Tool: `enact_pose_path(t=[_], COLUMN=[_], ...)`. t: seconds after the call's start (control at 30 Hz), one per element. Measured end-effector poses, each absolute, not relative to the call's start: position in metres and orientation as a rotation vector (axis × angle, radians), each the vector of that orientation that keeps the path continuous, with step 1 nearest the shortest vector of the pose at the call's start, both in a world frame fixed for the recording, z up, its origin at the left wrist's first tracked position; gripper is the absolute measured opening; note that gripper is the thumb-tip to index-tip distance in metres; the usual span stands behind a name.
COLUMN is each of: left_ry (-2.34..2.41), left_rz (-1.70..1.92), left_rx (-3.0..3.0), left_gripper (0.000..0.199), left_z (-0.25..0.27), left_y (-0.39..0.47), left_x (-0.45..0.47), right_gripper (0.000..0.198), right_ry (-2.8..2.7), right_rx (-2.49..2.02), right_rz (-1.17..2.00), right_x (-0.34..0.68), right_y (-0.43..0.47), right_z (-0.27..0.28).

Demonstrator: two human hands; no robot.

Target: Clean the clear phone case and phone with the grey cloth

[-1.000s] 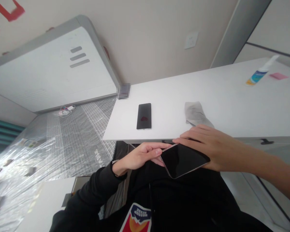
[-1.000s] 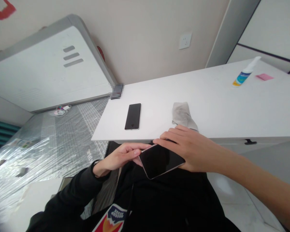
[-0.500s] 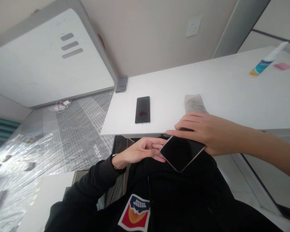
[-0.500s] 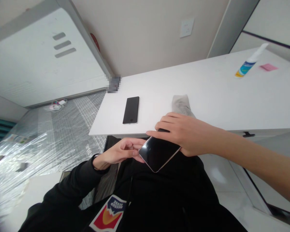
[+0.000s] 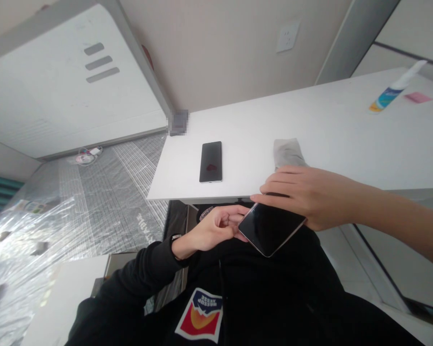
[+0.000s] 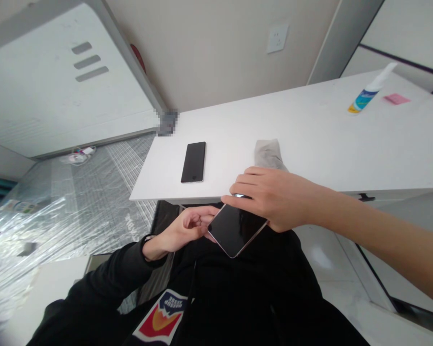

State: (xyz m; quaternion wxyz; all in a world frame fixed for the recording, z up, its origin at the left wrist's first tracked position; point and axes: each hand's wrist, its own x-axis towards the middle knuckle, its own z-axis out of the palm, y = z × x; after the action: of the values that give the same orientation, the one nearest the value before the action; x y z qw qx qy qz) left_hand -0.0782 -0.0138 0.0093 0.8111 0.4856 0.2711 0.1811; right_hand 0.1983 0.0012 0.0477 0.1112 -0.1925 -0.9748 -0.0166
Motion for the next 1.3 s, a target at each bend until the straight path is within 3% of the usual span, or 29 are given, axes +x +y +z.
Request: enact_pose_path(t=[0.67,1.07,1.3], left_ry=[0.544,0.586,0.493], left_rz=[0.457,0.591,0.541], left_rx=[0.997,0.983,1.226], left_gripper=[0.041,0.038,0.038], left_z=[0.009,0.003,0.024], left_y=[-0.023,-0.029,-0.022], left_x=[-0.079,-0.072,-0.081], right_gripper=[0.052,0.053,0.058], right_ry=[-2.816,-2.764,-2.706], right_rx=[-0.449,-0.453,-0.514], right_rz=[-0.014,0.157,0.092], right_x=[0.197,0.192,0.199], right_y=[0.006,0.008,0.011], right_z=[0.050,0.051,0.042])
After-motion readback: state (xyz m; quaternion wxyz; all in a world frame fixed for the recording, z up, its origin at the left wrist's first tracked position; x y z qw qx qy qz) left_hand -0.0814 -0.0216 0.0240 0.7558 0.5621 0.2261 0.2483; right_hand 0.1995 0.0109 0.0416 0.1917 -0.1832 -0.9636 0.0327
